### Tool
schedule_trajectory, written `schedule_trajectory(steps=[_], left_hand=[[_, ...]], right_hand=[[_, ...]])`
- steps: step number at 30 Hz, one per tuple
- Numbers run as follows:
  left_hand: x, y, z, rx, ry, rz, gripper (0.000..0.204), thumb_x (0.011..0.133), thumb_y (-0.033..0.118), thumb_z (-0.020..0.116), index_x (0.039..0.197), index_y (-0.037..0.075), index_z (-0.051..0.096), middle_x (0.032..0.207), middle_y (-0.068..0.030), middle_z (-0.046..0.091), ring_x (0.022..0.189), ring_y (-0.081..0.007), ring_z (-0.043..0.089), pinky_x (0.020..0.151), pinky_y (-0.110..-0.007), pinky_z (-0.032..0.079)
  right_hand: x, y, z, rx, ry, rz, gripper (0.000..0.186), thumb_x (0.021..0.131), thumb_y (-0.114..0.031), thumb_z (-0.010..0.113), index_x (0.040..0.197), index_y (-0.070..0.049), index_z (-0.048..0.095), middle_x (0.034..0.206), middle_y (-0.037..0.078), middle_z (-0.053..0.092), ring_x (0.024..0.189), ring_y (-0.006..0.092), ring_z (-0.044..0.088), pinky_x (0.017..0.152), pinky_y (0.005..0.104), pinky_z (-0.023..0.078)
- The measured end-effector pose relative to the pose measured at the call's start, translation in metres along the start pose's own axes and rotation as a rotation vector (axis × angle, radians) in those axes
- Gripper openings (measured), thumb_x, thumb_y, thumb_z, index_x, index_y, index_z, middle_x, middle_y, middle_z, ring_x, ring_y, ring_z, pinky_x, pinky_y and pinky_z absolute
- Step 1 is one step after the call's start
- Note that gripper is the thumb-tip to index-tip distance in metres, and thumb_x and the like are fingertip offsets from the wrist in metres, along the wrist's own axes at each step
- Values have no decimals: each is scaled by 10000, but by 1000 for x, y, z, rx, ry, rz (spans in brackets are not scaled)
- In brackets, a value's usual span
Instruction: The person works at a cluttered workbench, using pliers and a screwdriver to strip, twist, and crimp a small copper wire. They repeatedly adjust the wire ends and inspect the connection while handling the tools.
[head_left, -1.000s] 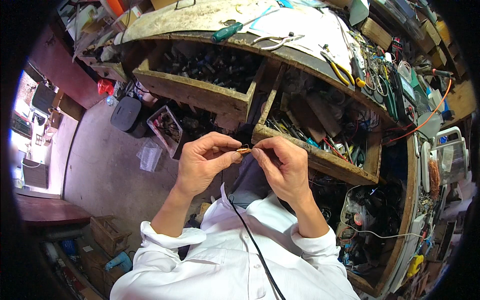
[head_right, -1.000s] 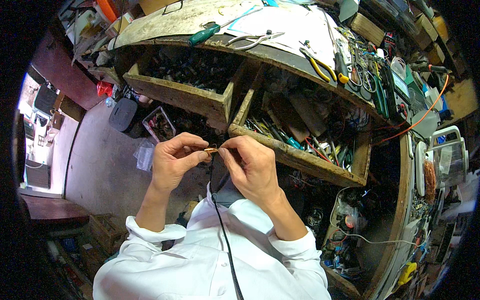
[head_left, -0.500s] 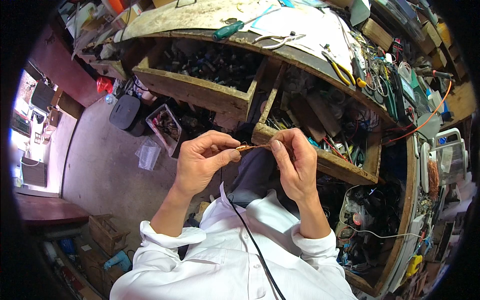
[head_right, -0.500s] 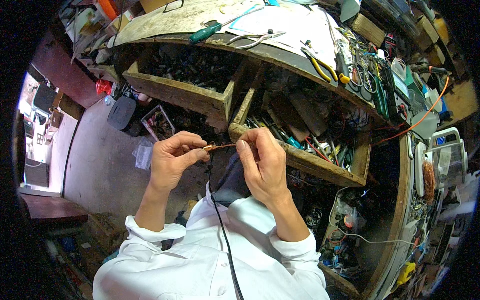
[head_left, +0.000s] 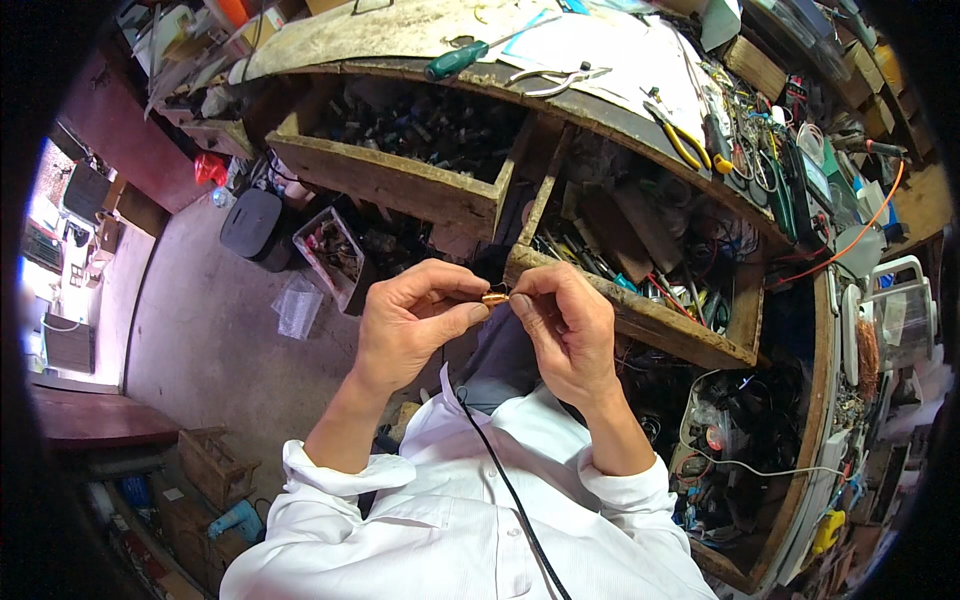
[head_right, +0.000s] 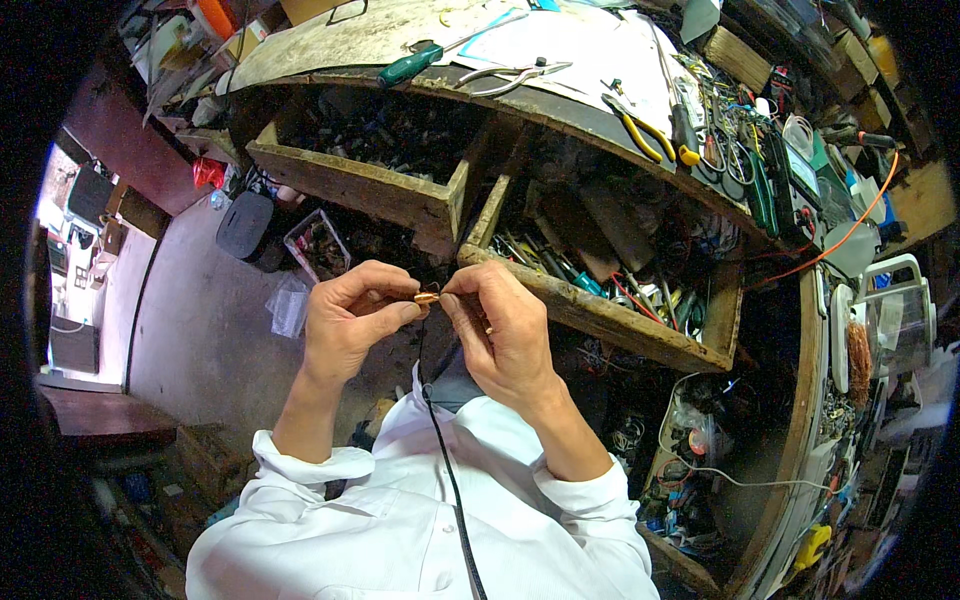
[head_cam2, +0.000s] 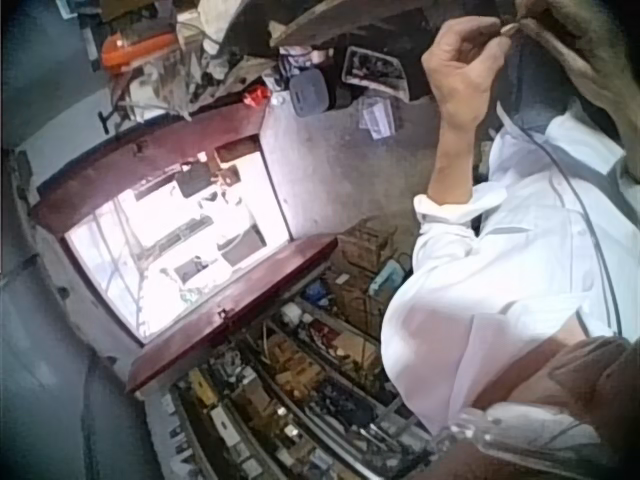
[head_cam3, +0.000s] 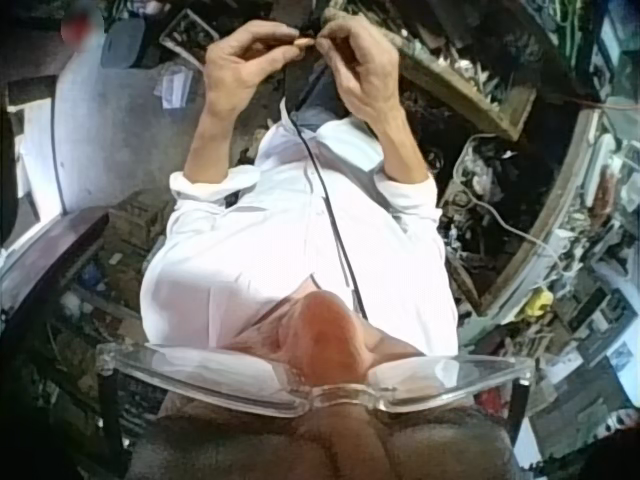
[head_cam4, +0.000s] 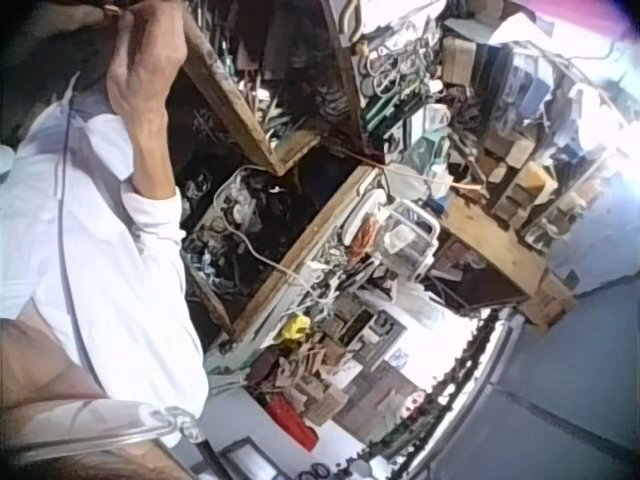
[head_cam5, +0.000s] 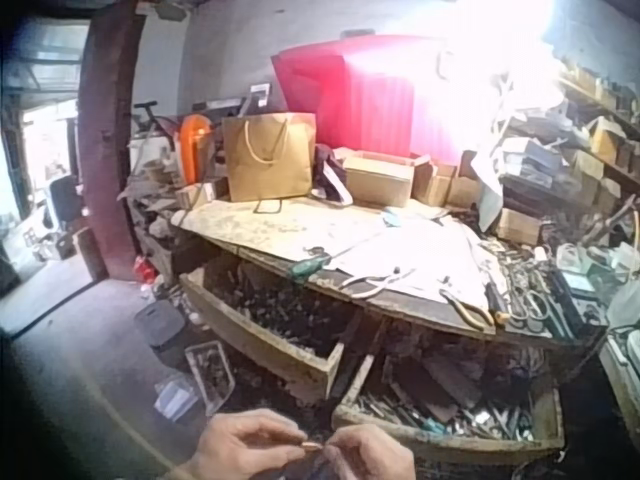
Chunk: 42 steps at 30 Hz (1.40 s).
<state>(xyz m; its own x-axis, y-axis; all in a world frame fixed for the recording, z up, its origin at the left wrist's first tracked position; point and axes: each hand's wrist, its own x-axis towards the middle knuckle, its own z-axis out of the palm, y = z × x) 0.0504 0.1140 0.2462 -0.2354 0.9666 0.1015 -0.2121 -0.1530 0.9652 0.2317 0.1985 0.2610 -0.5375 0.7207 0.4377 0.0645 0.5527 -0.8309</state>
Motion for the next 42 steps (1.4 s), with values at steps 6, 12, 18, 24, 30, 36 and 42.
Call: schedule_trajectory(steps=[6,12,18,24,30,36,42], left_hand=[[3,-5,3,-159,-85,-186,257,964,40,669,1195,-73,655,1057,-169,725,942,-224,729,851,-342,625],[4,-10,8,-173,-42,-158,200,941,22,686,1120,-67,681,981,-171,744,847,-240,749,786,-354,640],[3,-6,4,-103,24,-81,217,879,-40,739,1091,-67,697,978,-154,746,886,-201,743,817,-304,623],[4,-6,7,-64,67,-29,225,834,-81,756,1049,-31,714,964,-131,750,887,-183,737,807,-289,615],[4,-1,13,249,-38,81,286,839,-52,767,1115,3,714,1026,-47,703,938,-122,687,842,-248,572],[0,-3,28,62,68,73,323,834,-2,803,1138,-11,692,1005,-63,704,933,-118,680,842,-248,555],[-1,-11,28,150,81,212,297,810,27,831,1082,-2,714,979,-51,702,906,-115,665,800,-243,540]], right_hand=[[-7,10,4,134,36,85,132,891,54,699,982,11,612,862,93,616,653,132,574,562,268,453],[-5,10,6,54,51,-73,133,882,58,702,972,12,616,870,106,635,671,160,607,576,273,468],[-8,12,1,-20,141,-60,119,878,44,711,949,8,623,833,99,622,631,165,554,570,272,448],[-10,11,-6,-76,120,-38,107,863,7,723,942,7,651,939,107,670,760,221,601,702,309,483],[-5,10,-4,12,-3,-20,92,888,-16,713,972,9,687,923,92,696,804,187,644,732,302,503],[-20,16,7,606,22,291,88,983,-32,643,1040,34,656,899,50,681,740,77,622,661,224,504],[-26,24,12,785,-10,323,124,992,-47,640,1083,37,647,959,60,698,830,85,653,702,222,528]])
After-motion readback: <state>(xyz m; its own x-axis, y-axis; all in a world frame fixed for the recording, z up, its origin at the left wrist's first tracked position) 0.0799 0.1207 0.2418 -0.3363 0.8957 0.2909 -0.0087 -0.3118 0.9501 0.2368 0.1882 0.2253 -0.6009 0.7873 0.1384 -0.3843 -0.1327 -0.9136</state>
